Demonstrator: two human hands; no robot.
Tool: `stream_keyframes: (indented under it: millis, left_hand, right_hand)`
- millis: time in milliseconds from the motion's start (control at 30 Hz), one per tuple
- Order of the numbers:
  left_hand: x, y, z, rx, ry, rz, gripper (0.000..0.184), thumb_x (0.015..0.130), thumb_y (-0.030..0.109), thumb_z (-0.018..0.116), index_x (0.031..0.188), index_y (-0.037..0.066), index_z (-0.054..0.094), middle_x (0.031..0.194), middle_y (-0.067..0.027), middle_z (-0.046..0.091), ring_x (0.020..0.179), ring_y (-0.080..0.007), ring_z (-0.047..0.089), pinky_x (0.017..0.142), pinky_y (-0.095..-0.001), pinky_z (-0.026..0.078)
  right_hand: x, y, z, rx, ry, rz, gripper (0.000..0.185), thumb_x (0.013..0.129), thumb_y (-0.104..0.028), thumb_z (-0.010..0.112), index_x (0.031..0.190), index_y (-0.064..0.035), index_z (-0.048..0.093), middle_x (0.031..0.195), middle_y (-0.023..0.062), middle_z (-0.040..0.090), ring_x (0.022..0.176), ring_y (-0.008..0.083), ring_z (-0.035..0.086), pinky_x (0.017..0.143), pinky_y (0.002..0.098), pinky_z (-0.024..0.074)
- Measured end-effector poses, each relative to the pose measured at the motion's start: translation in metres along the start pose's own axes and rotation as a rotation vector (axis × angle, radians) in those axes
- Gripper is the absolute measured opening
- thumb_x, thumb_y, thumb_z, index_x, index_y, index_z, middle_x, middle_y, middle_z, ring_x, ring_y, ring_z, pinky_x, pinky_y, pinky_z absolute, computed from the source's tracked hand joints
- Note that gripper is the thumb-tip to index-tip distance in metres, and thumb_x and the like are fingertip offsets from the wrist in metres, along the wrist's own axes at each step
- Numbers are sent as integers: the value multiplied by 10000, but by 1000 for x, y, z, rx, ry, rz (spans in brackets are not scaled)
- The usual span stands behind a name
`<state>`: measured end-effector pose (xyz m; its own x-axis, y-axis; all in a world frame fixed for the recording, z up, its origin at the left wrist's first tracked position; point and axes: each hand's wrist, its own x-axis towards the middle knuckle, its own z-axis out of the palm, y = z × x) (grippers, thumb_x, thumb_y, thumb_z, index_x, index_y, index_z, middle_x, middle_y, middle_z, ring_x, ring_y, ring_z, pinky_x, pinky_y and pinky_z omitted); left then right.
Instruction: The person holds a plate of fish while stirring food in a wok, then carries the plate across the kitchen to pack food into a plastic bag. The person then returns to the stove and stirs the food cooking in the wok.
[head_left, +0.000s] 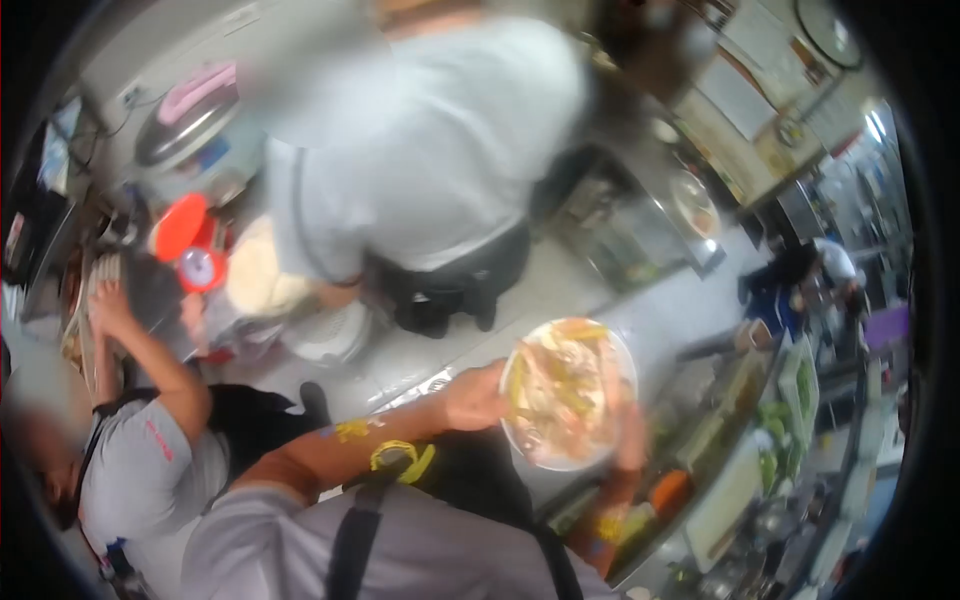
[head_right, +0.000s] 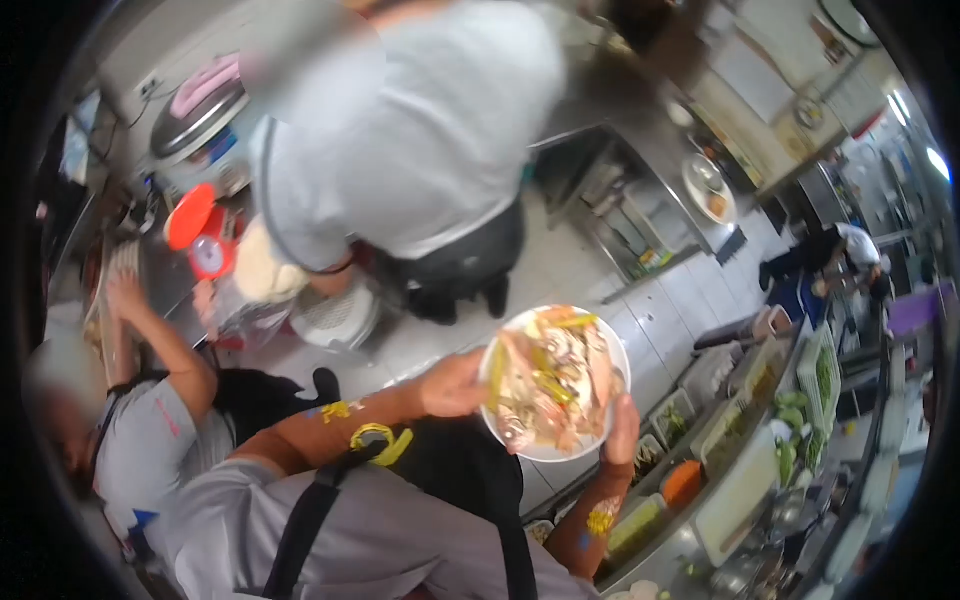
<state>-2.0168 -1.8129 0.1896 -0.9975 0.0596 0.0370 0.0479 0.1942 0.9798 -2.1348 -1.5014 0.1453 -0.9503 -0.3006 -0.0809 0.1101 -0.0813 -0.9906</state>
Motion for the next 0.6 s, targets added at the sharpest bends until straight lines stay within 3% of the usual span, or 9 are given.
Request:
stream_keyframes:
  millis: [67, 167, 267, 400, 500, 600]
  left_hand:
    - [-40, -23, -4, 80, 9, 33, 540, 860, 304, 586, 1312, 32, 469, 1151, -223, 623, 1046, -385, 615, 913, -424, 470]
    - [-76, -28, -13, 95, -31, 54, 479, 876, 203, 539, 1312, 27, 444, 937, -153, 665, 750, -253, 669, 720, -359, 531]
    - [-111, -30, -29, 95, -8, 63, 440, 859, 196, 546, 1254, 21, 466, 923, -164, 660, 754, -241, 670, 721, -366, 529]
    - [-136, -54, -15, 66, 102, 141, 455, 869, 198, 541, 1280, 25, 450, 862, -134, 651, 638, -195, 644, 621, -342, 529]
    - [-159, -7, -21, -93, 51, -73, 517, 886, 211, 552, 1355, 45, 411, 852, -81, 646, 581, -137, 612, 563, -286, 518]
    - [-166, -26, -21, -197, 103, -77, 563, 900, 214, 560, 1409, 65, 372, 843, -43, 632, 572, -94, 590, 541, -239, 504]
  right_hand:
    - [-45, 19, 29, -79, 45, -24, 464, 1033, -348, 420, 1261, 37, 543, 1158, 116, 614, 1038, 172, 580, 883, 315, 470]
    - [-84, 26, 48, -57, 83, -11, 503, 1027, -374, 421, 1288, 45, 520, 1191, 120, 601, 1052, 185, 585, 894, 320, 472]
    - [-98, 23, 77, -80, 63, 19, 547, 1016, -407, 426, 1305, 52, 505, 1223, 129, 585, 1060, 202, 587, 914, 328, 466]
    - [-116, 7, 103, -121, -8, -5, 583, 1008, -425, 431, 1318, 64, 493, 1245, 143, 575, 1092, 216, 574, 949, 338, 446]
    - [-98, 23, 84, -212, -136, -13, 580, 1011, -418, 429, 1306, 75, 508, 1242, 150, 577, 1128, 219, 546, 983, 337, 414]
    - [-64, 32, 81, -362, -179, 12, 569, 1015, -405, 430, 1287, 86, 521, 1238, 148, 580, 1115, 216, 541, 987, 331, 405]
